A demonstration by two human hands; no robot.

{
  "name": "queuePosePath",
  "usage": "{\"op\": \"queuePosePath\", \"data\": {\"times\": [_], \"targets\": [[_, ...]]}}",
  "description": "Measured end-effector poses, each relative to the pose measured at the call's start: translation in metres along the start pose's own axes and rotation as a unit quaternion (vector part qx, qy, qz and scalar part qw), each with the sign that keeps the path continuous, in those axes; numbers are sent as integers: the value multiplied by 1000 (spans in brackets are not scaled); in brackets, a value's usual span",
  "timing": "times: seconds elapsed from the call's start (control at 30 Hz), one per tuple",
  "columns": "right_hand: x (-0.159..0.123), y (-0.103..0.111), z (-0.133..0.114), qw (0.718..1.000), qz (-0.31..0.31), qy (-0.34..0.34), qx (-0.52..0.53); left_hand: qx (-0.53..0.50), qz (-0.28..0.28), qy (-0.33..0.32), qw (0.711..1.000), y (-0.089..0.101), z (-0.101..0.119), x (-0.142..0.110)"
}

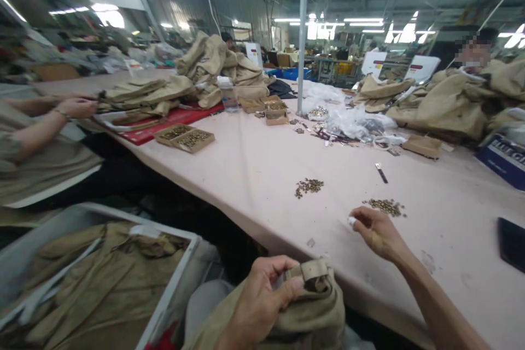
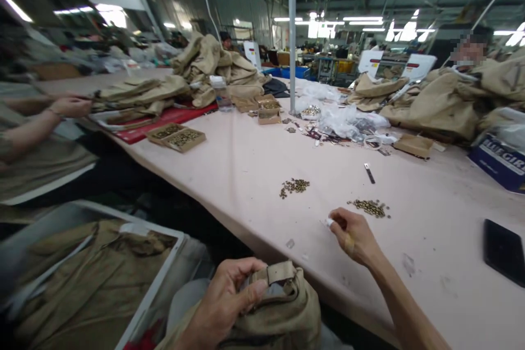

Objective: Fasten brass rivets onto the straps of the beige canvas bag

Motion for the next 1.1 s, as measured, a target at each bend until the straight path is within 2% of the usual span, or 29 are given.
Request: {"op": "queuePosePath", "data": {"times": [0.03,0.1,0.27,0.4,0.57,0.77,1.1], "targets": [[12,3,9,1000,10,-4,-26,-5,11,1,1000,2,-2,-4],[39,-5,18,999,-1,5,-43,-7,38,-1,999,7,-5,-10],[101,-44,10,991,-29,36,-124,-6,96,-3,995,11,-5,-29],[133,-58,6,982,-25,33,-185,-10,126,-12,992,15,-2,-42],[147,-67,11,968,-55,29,-244,-16,147,-16,989,21,-2,-48],[150,-71,18,950,-93,18,-297,-50,139,-27,989,20,-13,-39],[163,-80,8,930,-139,-12,-341,-65,158,-24,985,24,-15,-38]]}}
Point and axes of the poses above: each hand's wrist, its own x-axis towards the middle knuckle, its own y-axis out of the back of the hand, z = x × y, the point moved 10 cm from there along x, towards the middle knuckle, and after that the axes turned 12 degrees about -z, right-handed, at the moved point
